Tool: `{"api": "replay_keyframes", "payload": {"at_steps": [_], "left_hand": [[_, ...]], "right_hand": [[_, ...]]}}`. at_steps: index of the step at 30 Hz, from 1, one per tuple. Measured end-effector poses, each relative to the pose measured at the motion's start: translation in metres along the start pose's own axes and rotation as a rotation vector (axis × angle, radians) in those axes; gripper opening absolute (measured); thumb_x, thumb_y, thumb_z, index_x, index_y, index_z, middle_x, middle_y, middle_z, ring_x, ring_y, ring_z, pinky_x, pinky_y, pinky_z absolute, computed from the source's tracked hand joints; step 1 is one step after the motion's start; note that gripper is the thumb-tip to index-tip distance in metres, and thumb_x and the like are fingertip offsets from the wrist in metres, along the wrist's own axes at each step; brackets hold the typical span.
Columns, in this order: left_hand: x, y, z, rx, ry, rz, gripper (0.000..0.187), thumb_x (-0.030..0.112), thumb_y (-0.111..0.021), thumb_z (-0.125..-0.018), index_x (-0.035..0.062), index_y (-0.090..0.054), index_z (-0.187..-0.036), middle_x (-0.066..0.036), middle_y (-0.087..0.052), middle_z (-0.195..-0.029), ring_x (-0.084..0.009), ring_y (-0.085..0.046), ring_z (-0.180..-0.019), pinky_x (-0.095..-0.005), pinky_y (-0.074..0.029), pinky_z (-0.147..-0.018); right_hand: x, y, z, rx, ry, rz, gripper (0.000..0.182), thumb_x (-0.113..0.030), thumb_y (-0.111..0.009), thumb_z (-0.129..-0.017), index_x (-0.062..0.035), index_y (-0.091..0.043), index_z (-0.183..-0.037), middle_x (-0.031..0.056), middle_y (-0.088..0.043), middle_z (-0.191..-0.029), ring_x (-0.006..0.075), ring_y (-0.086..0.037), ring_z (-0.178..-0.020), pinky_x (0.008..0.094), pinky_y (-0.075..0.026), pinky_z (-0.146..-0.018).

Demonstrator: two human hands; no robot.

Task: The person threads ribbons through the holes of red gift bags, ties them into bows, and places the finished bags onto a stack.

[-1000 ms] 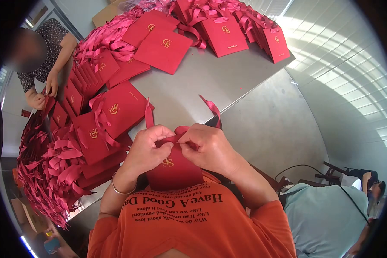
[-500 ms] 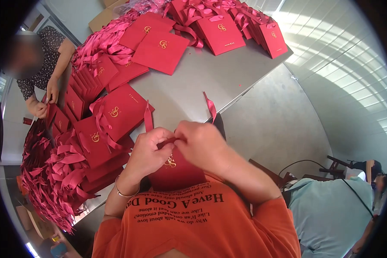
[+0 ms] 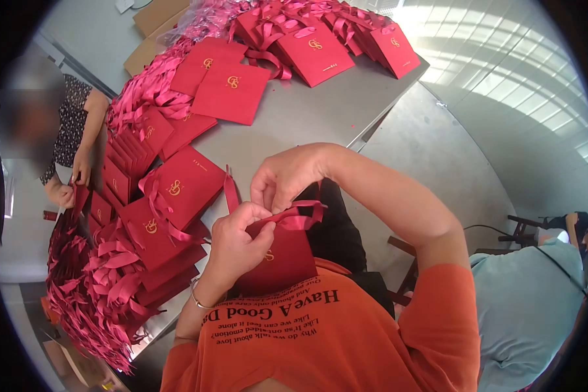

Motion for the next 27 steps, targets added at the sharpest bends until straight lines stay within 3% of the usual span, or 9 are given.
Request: {"api": "replay_keyframes", "payload": {"at_steps": [2,8,14,15,17,19,20,27], "left_hand": [[-0.001,0.001,-0.001,-0.028,0.023,0.022,0.015,0.006,-0.072,-0.081,0.0025,-0.064,-0.092,-0.013,-0.075,-0.085,-0.026,-0.075,-0.078,-0.0317,-0.056,-0.066],[-0.007,0.002,-0.002,-0.111,0.023,0.042,0.015,0.004,-0.074,-0.081,0.0025,-0.063,-0.09,-0.013,-0.075,-0.084,-0.0236,-0.075,-0.078,-0.0304,-0.055,-0.067],[-0.006,0.0,-0.004,-0.055,0.002,0.083,0.015,0.002,-0.075,-0.079,0.0017,-0.063,-0.088,-0.014,-0.075,-0.081,-0.0222,-0.075,-0.078,-0.0294,-0.055,-0.068],[-0.011,-0.002,-0.004,-0.034,-0.009,0.081,0.015,0.005,-0.073,-0.079,0.0028,-0.062,-0.088,-0.013,-0.073,-0.076,-0.0254,-0.073,-0.071,-0.0326,-0.055,-0.063],[-0.017,-0.002,-0.005,-0.009,-0.017,0.08,0.015,0.007,-0.072,-0.079,0.0039,-0.06,-0.088,-0.012,-0.071,-0.071,-0.0286,-0.072,-0.065,-0.0359,-0.054,-0.059],[-0.023,-0.001,-0.005,-0.052,0.076,0.045,0.012,0.001,-0.072,-0.08,0.0,-0.062,-0.087,-0.013,-0.075,-0.08,-0.0172,-0.074,-0.075,-0.0276,-0.054,-0.066],[-0.028,-0.002,-0.006,-0.049,0.081,0.049,0.012,0.001,-0.072,-0.08,0.0,-0.062,-0.087,-0.013,-0.075,-0.08,-0.0172,-0.074,-0.075,-0.0276,-0.054,-0.066],[-0.03,-0.005,-0.009,-0.062,0.14,0.023,0.011,0.0,-0.071,-0.08,-0.0013,-0.064,-0.088,-0.011,-0.074,-0.077,-0.0111,-0.069,-0.068,-0.0267,-0.052,-0.062]], "right_hand": [[0.001,0.004,-0.009,-0.097,-0.048,-0.052,0.033,0.005,-0.072,-0.075,0.0024,-0.065,-0.107,0.0105,-0.072,-0.098,0.016,-0.068,-0.093,0.0277,-0.052,-0.083],[0.012,0.001,-0.019,-0.136,-0.111,-0.102,0.039,0.006,-0.069,-0.068,0.0042,-0.065,-0.107,0.0085,-0.071,-0.095,0.0153,-0.066,-0.089,0.0277,-0.05,-0.08],[0.019,-0.001,-0.022,-0.112,-0.076,-0.181,0.036,0.004,-0.068,-0.069,0.004,-0.064,-0.105,0.0085,-0.071,-0.091,0.0149,-0.066,-0.084,0.0271,-0.05,-0.076],[0.021,-0.003,-0.023,-0.113,-0.075,-0.182,0.036,0.004,-0.068,-0.069,0.004,-0.064,-0.105,0.0085,-0.071,-0.091,0.0149,-0.066,-0.084,0.0271,-0.05,-0.076],[0.023,-0.005,-0.023,0.11,-0.077,-0.128,0.04,0.0,-0.07,-0.068,0.0038,-0.065,-0.107,0.0032,-0.065,-0.078,0.0113,-0.057,-0.067,0.023,-0.041,-0.057],[0.008,-0.014,-0.015,0.195,-0.061,-0.094,0.035,0.001,-0.07,-0.068,0.0035,-0.064,-0.103,0.005,-0.067,-0.081,0.0118,-0.061,-0.071,0.0251,-0.045,-0.062],[0.003,-0.016,-0.012,0.283,-0.043,-0.063,0.03,0.002,-0.07,-0.069,0.0032,-0.064,-0.099,0.0067,-0.069,-0.083,0.0122,-0.064,-0.076,0.0272,-0.05,-0.067],[0.025,-0.014,-0.025,0.592,0.04,-0.081,0.029,-0.003,-0.073,-0.072,0.0032,-0.063,-0.098,0.0062,-0.068,-0.08,0.0127,-0.063,-0.072,0.0268,-0.05,-0.067]]}}
Point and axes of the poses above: each hand's wrist, its own z-axis away from the middle knuckle, its own y-axis out of the back of the hand, x = y × z, the point moved 1 cm from there along -z, towards the middle knuckle
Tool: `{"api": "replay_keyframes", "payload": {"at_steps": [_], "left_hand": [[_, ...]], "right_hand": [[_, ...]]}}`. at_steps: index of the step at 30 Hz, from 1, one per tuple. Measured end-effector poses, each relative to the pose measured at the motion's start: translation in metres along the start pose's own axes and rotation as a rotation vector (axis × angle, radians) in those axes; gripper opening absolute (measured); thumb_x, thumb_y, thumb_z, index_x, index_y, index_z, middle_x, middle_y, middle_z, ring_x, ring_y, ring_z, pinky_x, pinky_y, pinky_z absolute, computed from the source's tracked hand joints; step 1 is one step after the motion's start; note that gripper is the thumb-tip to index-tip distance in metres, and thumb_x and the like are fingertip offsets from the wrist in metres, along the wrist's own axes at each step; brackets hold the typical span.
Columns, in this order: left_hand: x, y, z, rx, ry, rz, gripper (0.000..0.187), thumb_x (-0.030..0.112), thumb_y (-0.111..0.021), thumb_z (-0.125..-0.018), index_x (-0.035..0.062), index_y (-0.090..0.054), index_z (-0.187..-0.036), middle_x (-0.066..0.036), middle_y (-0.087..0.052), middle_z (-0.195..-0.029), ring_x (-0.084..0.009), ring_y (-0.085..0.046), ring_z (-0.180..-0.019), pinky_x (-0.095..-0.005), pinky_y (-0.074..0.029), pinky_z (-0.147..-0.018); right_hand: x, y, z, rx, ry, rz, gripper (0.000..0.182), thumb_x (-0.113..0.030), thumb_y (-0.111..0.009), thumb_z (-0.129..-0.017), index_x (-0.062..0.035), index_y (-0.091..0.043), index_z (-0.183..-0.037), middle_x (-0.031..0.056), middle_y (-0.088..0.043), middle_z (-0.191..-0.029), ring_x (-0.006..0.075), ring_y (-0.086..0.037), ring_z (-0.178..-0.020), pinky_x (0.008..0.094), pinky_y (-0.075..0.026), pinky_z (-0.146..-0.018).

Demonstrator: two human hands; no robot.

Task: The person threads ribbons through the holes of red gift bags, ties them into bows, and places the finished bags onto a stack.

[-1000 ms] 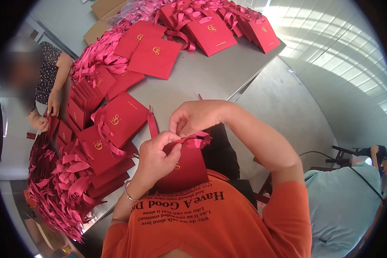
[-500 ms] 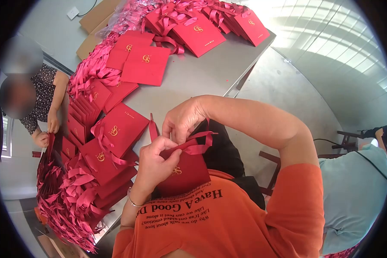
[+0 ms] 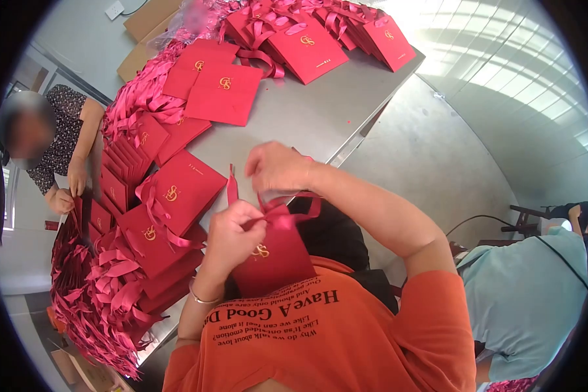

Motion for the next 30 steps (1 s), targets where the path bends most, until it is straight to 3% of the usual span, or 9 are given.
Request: {"api": "replay_keyframes", "payload": {"at_steps": [2,4,6,9,12,19,21,25,30], "left_hand": [[0.001,0.0,0.002,-0.035,-0.023,-0.014,0.011,0.0,-0.071,-0.08,-0.0012,-0.064,-0.088,-0.01,-0.074,-0.077,-0.0097,-0.068,-0.067,-0.0266,-0.052,-0.062],[-0.007,-0.003,-0.001,0.004,-0.001,0.031,0.011,0.002,-0.071,-0.08,-0.0002,-0.064,-0.088,-0.009,-0.074,-0.077,-0.0098,-0.068,-0.067,-0.0266,-0.051,-0.062],[-0.011,-0.005,-0.001,-0.012,0.031,0.054,0.011,0.003,-0.071,-0.08,0.0002,-0.064,-0.088,-0.009,-0.074,-0.078,-0.0104,-0.069,-0.067,-0.0269,-0.051,-0.062],[-0.007,-0.001,0.0,-0.034,0.077,0.053,0.012,0.005,-0.072,-0.08,0.0006,-0.064,-0.088,-0.008,-0.075,-0.079,-0.0115,-0.07,-0.068,-0.0271,-0.052,-0.063],[-0.009,0.0,0.001,-0.045,0.088,0.028,0.012,0.005,-0.071,-0.081,0.0007,-0.064,-0.089,-0.008,-0.075,-0.08,-0.0117,-0.07,-0.07,-0.0268,-0.051,-0.064],[-0.015,-0.002,0.0,-0.05,0.066,0.097,0.013,0.003,-0.07,-0.082,0.0008,-0.063,-0.091,-0.007,-0.074,-0.082,-0.0109,-0.07,-0.075,-0.0261,-0.052,-0.069],[-0.015,0.0,0.001,-0.053,0.056,0.101,0.012,0.003,-0.07,-0.082,0.0007,-0.063,-0.092,-0.007,-0.074,-0.082,-0.0106,-0.07,-0.076,-0.0261,-0.052,-0.069],[-0.015,0.001,0.004,-0.053,0.039,0.091,0.014,0.004,-0.071,-0.081,0.0013,-0.063,-0.093,-0.008,-0.074,-0.084,-0.0132,-0.071,-0.077,-0.0271,-0.053,-0.071],[-0.01,0.004,0.004,-0.039,0.021,0.017,0.017,0.01,-0.073,-0.08,0.003,-0.064,-0.093,-0.011,-0.074,-0.087,-0.0224,-0.073,-0.078,-0.0311,-0.053,-0.07]], "right_hand": [[0.006,0.01,-0.008,0.19,-0.016,-0.039,0.024,-0.005,-0.074,-0.076,0.0023,-0.064,-0.097,0.0064,-0.068,-0.081,0.013,-0.064,-0.074,0.0275,-0.051,-0.068],[0.011,0.012,-0.009,0.172,-0.01,-0.122,0.021,-0.008,-0.075,-0.079,0.0005,-0.065,-0.096,0.0072,-0.069,-0.084,0.0126,-0.064,-0.076,0.0285,-0.052,-0.069],[0.012,0.013,-0.004,0.375,0.23,0.14,0.021,-0.012,-0.076,-0.08,-0.0018,-0.067,-0.097,0.0082,-0.068,-0.086,0.0142,-0.064,-0.075,0.0294,-0.052,-0.07],[0.009,0.025,0.021,0.462,0.303,0.318,0.023,-0.016,-0.078,-0.08,-0.0038,-0.068,-0.097,0.0079,-0.068,-0.088,0.016,-0.064,-0.076,0.0295,-0.052,-0.069],[0.008,0.028,0.063,0.24,0.207,0.489,0.021,-0.015,-0.079,-0.077,-0.0061,-0.07,-0.094,0.0075,-0.067,-0.087,0.0205,-0.066,-0.08,0.032,-0.053,-0.072],[0.01,0.012,0.064,0.23,0.45,0.975,0.015,-0.007,-0.071,-0.069,-0.0072,-0.069,-0.084,0.0081,-0.06,-0.085,0.0264,-0.062,-0.087,0.0388,-0.052,-0.078],[-0.015,0.01,0.055,0.399,0.491,1.299,0.013,-0.005,-0.069,-0.07,-0.0073,-0.067,-0.083,0.0068,-0.058,-0.086,0.0258,-0.061,-0.083,0.0377,-0.052,-0.076],[-0.007,0.013,0.022,0.434,0.681,1.251,0.011,-0.005,-0.069,-0.073,-0.007,-0.066,-0.083,0.0066,-0.06,-0.09,0.0274,-0.064,-0.083,0.0388,-0.053,-0.077],[0.013,0.017,0.007,0.372,0.572,0.541,0.019,-0.005,-0.073,-0.076,-0.0082,-0.071,-0.095,0.0131,-0.064,-0.121,0.0306,-0.068,-0.094,0.0394,-0.056,-0.083]]}}
Point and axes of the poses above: each hand's wrist, its own z-axis away from the middle knuckle, its own y-axis out of the back of the hand, x = y × z, the point moved 1 cm from there along -z, towards the middle knuckle
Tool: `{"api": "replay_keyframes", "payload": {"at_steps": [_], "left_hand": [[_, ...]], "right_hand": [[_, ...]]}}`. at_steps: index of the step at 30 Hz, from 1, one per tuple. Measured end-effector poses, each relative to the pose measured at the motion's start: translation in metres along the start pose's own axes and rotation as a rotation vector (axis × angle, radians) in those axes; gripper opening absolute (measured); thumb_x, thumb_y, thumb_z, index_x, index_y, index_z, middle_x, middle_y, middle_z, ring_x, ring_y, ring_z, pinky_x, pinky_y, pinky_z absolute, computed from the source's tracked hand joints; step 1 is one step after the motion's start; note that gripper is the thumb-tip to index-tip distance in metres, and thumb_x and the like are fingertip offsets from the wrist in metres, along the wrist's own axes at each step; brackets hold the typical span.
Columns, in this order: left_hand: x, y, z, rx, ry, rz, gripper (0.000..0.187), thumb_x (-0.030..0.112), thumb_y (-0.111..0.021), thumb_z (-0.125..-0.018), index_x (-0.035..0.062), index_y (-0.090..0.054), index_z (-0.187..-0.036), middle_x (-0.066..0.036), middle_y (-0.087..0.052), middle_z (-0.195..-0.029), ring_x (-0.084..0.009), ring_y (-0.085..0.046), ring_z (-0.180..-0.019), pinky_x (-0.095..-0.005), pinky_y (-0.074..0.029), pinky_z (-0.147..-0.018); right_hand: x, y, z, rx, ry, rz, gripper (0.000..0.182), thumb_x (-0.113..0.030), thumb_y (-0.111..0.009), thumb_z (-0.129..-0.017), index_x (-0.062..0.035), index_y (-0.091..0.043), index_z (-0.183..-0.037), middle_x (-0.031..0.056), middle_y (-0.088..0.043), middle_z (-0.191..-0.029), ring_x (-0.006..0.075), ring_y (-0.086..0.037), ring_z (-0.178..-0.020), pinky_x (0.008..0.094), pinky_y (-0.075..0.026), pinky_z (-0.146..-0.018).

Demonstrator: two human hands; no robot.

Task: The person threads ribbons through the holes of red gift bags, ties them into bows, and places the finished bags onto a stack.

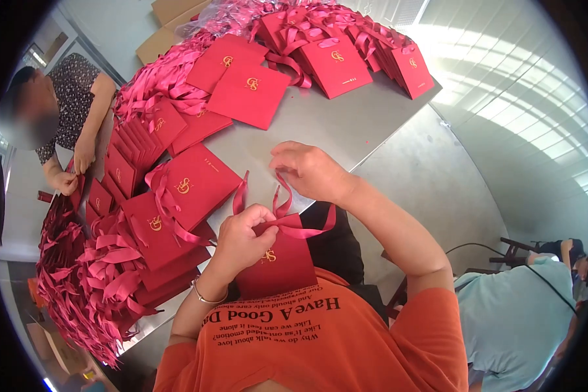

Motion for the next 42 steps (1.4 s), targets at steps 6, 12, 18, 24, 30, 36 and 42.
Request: {"api": "replay_keyframes", "payload": {"at_steps": [6,12,18,24,30,36,42], "left_hand": [[-0.005,-0.004,-0.003,0.012,-0.024,-0.016,0.018,0.013,-0.072,-0.08,0.0043,-0.065,-0.094,-0.011,-0.074,-0.087,-0.027,-0.072,-0.078,-0.0341,-0.053,-0.069],[-0.004,-0.002,-0.004,0.001,0.0,0.011,0.016,0.013,-0.072,-0.08,0.0038,-0.065,-0.091,-0.01,-0.073,-0.084,-0.0257,-0.071,-0.075,-0.0343,-0.053,-0.068],[-0.006,-0.005,-0.005,0.003,-0.012,-0.002,0.014,0.012,-0.071,-0.08,0.0035,-0.065,-0.09,-0.009,-0.072,-0.082,-0.0239,-0.07,-0.071,-0.0343,-0.052,-0.066],[-0.002,-0.003,-0.006,-0.01,0.039,0.024,0.014,0.013,-0.071,-0.081,0.0039,-0.065,-0.09,-0.008,-0.072,-0.082,-0.024,-0.07,-0.072,-0.034,-0.052,-0.067],[-0.003,-0.005,-0.006,0.013,-0.012,0.01,0.013,0.013,-0.07,-0.082,0.0058,-0.065,-0.092,-0.007,-0.072,-0.082,-0.0244,-0.069,-0.072,-0.0347,-0.052,-0.067],[0.0,-0.005,-0.004,0.039,-0.06,0.017,0.014,0.013,-0.07,-0.081,0.0069,-0.066,-0.093,-0.008,-0.071,-0.082,-0.0267,-0.068,-0.072,-0.036,-0.052,-0.067],[-0.001,-0.006,-0.004,0.057,-0.099,0.025,0.014,0.013,-0.07,-0.08,0.007,-0.067,-0.093,-0.009,-0.07,-0.083,-0.0283,-0.068,-0.074,-0.0368,-0.052,-0.067]], "right_hand": [[0.0,0.003,0.0,-0.109,0.181,0.093,0.028,-0.004,-0.077,-0.073,-0.0134,-0.074,-0.099,0.011,-0.062,-0.132,0.0303,-0.062,-0.113,0.0423,-0.049,-0.097],[0.001,-0.002,-0.003,-0.236,0.303,0.119,0.019,-0.004,-0.075,-0.071,-0.012,-0.071,-0.088,0.0074,-0.064,-0.124,0.0284,-0.06,-0.117,0.0418,-0.048,-0.098],[0.021,0.003,-0.018,-0.094,0.436,0.394,0.02,-0.005,-0.075,-0.065,-0.0085,-0.066,-0.082,0.0057,-0.065,-0.12,0.0283,-0.061,-0.114,0.0404,-0.05,-0.094],[-0.011,0.032,0.0,0.068,0.174,0.26,0.009,-0.009,-0.075,-0.077,-0.01,-0.071,-0.086,0.0081,-0.069,-0.098,0.0306,-0.065,-0.093,0.0395,-0.053,-0.081],[-0.035,0.026,0.038,-0.279,-0.34,0.532,0.021,-0.031,-0.074,-0.082,-0.0098,-0.075,-0.086,0.0109,-0.069,-0.072,0.032,-0.068,-0.07,0.0399,-0.054,-0.063],[-0.021,-0.005,0.014,-0.045,-0.415,0.423,0.022,-0.03,-0.073,-0.083,-0.0085,-0.072,-0.082,0.01,-0.071,-0.077,0.0304,-0.07,-0.074,0.0401,-0.056,-0.066],[-0.011,-0.01,0.004,-0.032,-0.324,0.29,0.014,-0.019,-0.076,-0.08,-0.0077,-0.072,-0.087,0.0074,-0.071,-0.081,0.0254,-0.07,-0.072,0.037,-0.057,-0.066]]}}
Point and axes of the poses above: each hand's wrist, its own z-axis away from the middle knuckle, its own y-axis out of the back of the hand, x = y × z, the point moved 1 cm from there along -z, towards the middle knuckle
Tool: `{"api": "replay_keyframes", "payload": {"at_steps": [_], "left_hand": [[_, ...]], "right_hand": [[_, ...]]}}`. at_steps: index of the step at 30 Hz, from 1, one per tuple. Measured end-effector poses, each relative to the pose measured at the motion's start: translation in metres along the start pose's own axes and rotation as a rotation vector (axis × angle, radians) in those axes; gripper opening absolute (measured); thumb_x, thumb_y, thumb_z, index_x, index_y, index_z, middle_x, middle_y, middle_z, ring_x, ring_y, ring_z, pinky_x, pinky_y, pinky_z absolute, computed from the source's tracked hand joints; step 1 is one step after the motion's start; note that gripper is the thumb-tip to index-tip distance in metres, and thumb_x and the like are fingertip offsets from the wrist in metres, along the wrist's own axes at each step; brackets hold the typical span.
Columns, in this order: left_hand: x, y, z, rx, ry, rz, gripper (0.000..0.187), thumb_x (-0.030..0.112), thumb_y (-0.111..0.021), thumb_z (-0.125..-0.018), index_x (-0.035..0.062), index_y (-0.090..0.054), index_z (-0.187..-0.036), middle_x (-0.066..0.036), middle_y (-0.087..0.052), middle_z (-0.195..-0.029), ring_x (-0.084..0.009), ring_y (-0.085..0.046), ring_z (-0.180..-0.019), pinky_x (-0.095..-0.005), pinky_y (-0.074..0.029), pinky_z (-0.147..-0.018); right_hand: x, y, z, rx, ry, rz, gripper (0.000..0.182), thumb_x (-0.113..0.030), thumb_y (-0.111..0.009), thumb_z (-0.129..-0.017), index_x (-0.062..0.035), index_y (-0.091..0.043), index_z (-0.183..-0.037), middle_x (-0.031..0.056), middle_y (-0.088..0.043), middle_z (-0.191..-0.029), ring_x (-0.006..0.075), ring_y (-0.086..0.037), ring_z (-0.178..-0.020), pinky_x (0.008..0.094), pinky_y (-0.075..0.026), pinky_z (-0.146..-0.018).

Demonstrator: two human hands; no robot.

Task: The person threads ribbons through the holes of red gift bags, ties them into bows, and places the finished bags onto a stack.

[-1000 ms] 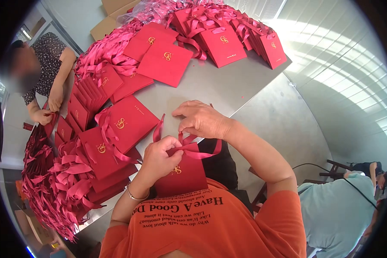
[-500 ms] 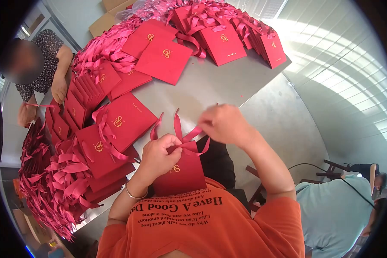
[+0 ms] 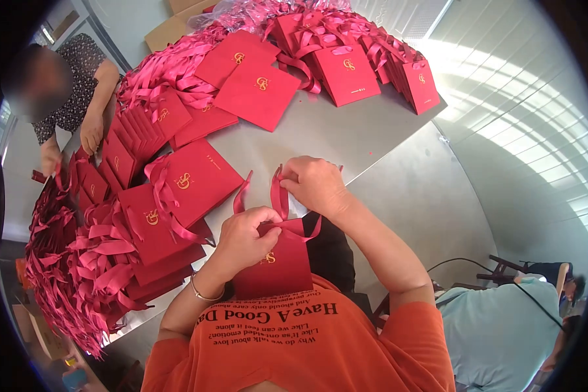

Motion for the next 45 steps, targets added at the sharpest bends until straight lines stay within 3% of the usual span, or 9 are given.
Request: {"api": "replay_keyframes", "payload": {"at_steps": [3,9,11,18,33,36,41,43,45], "left_hand": [[0.003,0.002,-0.001,-0.011,0.006,-0.003,0.014,0.013,-0.07,-0.08,0.0069,-0.067,-0.093,-0.009,-0.07,-0.083,-0.0286,-0.068,-0.075,-0.0373,-0.052,-0.068],[0.002,0.001,-0.002,-0.038,0.025,-0.022,0.015,0.013,-0.069,-0.08,0.0066,-0.067,-0.093,-0.009,-0.071,-0.084,-0.0295,-0.068,-0.076,-0.0376,-0.052,-0.068],[0.001,0.001,-0.002,-0.043,0.024,-0.027,0.015,0.013,-0.069,-0.081,0.0065,-0.067,-0.093,-0.009,-0.071,-0.084,-0.0297,-0.068,-0.076,-0.0376,-0.052,-0.069],[0.001,0.002,-0.002,-0.054,0.029,-0.033,0.014,0.014,-0.069,-0.08,0.0066,-0.067,-0.093,-0.01,-0.071,-0.082,-0.0287,-0.069,-0.076,-0.0375,-0.053,-0.069],[-0.002,-0.001,-0.002,-0.039,0.024,-0.038,0.013,0.014,-0.07,-0.08,0.0068,-0.068,-0.09,-0.008,-0.073,-0.082,-0.0271,-0.07,-0.074,-0.0364,-0.053,-0.066],[-0.004,-0.002,-0.002,-0.038,0.035,-0.056,0.013,0.014,-0.07,-0.08,0.0072,-0.068,-0.09,-0.008,-0.073,-0.081,-0.0266,-0.07,-0.073,-0.0365,-0.053,-0.066],[-0.001,-0.001,-0.001,-0.047,0.067,-0.024,0.012,0.015,-0.07,-0.08,0.0075,-0.069,-0.09,-0.008,-0.072,-0.079,-0.0254,-0.069,-0.07,-0.0361,-0.052,-0.064],[-0.003,-0.004,-0.001,0.005,0.033,-0.048,0.012,0.015,-0.07,-0.08,0.0079,-0.068,-0.089,-0.007,-0.071,-0.076,-0.0236,-0.068,-0.067,-0.035,-0.051,-0.062],[0.003,-0.002,-0.002,-0.021,0.078,-0.054,0.012,0.016,-0.07,-0.08,0.008,-0.068,-0.089,-0.007,-0.071,-0.075,-0.0229,-0.068,-0.066,-0.0345,-0.05,-0.062]], "right_hand": [[0.004,-0.001,-0.002,0.054,0.106,-0.175,0.014,-0.013,-0.075,-0.08,-0.0092,-0.072,-0.093,0.0044,-0.069,-0.083,0.022,-0.069,-0.073,0.0347,-0.057,-0.065],[-0.001,-0.005,-0.011,0.101,0.447,0.152,0.02,-0.011,-0.073,-0.08,-0.015,-0.072,-0.099,0.0018,-0.066,-0.086,0.0209,-0.068,-0.074,0.0351,-0.056,-0.059],[-0.001,-0.008,-0.016,0.117,0.606,0.282,0.01,-0.007,-0.068,-0.079,-0.0126,-0.069,-0.087,0.0027,-0.059,-0.078,0.0211,-0.066,-0.066,0.0326,-0.054,-0.053],[-0.002,-0.012,-0.023,0.103,0.562,0.303,0.004,-0.01,-0.068,-0.078,-0.0128,-0.067,-0.081,0.0025,-0.059,-0.077,0.0224,-0.065,-0.063,0.0336,-0.054,-0.052],[0.001,-0.015,-0.021,0.179,0.291,-0.05,0.011,-0.007,-0.069,-0.078,-0.0087,-0.073,-0.088,0.0069,-0.069,-0.084,0.027,-0.067,-0.073,0.0349,-0.056,-0.064],[-0.003,0.006,-0.004,0.24,0.216,-0.235,0.007,-0.008,-0.069,-0.083,-0.0043,-0.073,-0.088,0.0091,-0.069,-0.079,0.0208,-0.067,-0.066,0.033,-0.053,-0.06],[0.033,0.019,0.065,0.235,-0.271,-0.154,0.028,-0.022,-0.069,-0.093,0.0049,-0.07,-0.086,0.0117,-0.066,-0.068,0.0101,-0.062,-0.061,0.0269,-0.048,-0.053],[0.037,0.012,0.091,-0.038,-0.724,-0.605,0.038,-0.035,-0.069,-0.094,0.0017,-0.071,-0.086,0.0084,-0.068,-0.074,0.0127,-0.06,-0.058,0.0256,-0.044,-0.05],[0.032,0.002,0.101,-0.058,-0.724,-0.841,0.041,-0.039,-0.068,-0.094,0.0012,-0.071,-0.089,0.0059,-0.067,-0.074,0.0102,-0.058,-0.057,0.0235,-0.041,-0.049]]}}
Point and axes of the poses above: each hand's wrist, its own z-axis away from the middle knuckle, its own y-axis out of the back of the hand, x = y × z, the point moved 1 cm from there along -z, towards the middle knuckle
